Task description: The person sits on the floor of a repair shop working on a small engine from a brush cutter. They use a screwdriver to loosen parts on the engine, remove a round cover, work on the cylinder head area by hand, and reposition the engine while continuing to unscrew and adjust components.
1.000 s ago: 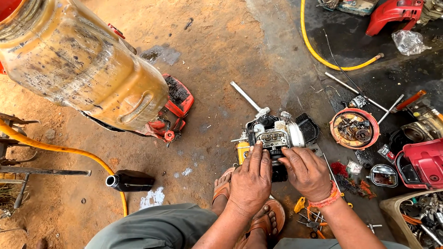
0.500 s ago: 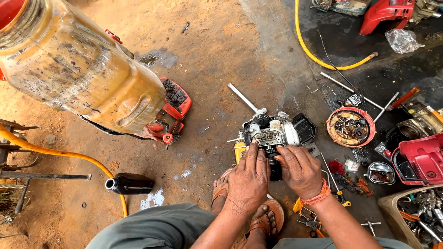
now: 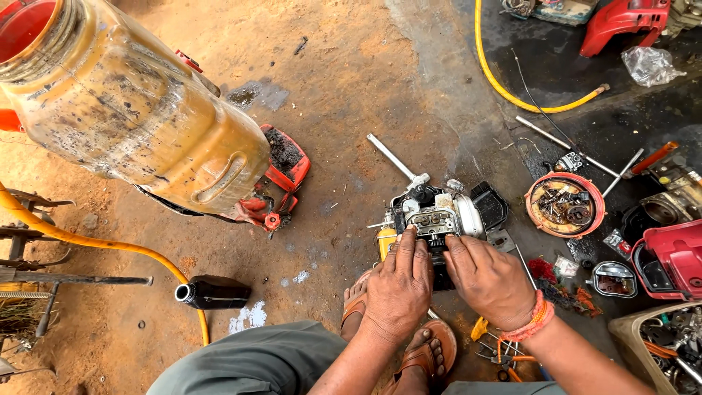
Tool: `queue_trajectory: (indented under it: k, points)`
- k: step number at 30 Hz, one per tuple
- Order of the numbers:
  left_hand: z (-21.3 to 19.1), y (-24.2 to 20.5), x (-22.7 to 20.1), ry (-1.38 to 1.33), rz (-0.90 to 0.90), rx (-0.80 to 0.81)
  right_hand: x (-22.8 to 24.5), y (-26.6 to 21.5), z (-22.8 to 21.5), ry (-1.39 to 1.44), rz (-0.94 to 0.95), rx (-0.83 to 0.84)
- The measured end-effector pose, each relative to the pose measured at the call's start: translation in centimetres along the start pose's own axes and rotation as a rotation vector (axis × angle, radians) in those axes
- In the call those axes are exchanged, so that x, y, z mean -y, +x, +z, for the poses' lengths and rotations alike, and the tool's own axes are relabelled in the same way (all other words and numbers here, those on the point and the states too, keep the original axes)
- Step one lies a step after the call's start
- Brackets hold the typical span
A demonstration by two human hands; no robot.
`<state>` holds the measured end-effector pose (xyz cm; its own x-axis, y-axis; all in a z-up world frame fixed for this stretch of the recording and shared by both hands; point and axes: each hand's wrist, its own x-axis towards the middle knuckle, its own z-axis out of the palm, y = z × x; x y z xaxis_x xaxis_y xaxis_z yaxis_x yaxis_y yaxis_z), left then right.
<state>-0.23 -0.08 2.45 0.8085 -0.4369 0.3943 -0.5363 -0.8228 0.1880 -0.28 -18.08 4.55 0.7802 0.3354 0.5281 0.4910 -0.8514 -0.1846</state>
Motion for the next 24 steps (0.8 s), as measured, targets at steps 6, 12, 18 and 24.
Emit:
queue_trajectory:
  k: [6,12,18,24]
  points:
    - [-0.2,0.5,-0.4,-0.039,-0.007,-0.041,-2.1,0.3,0.4,-0.183,-0.213,0.141]
    - [-0.4,0.6,-0.4,0.007,0.018,0.016,-3.1,0.0,1.0,-0.147,-0.297,0.12]
    - [-0.7,0.8,-0.2,0.008,0.004,0.052,-1.5,-0.3,1.2,0.05,-0.11,-0.028]
    - [-2.4,1.7,-0.1,-0.188,-0.085,-0.003,0.5,-1.1,2.7,0.351,0.312,-0.185]
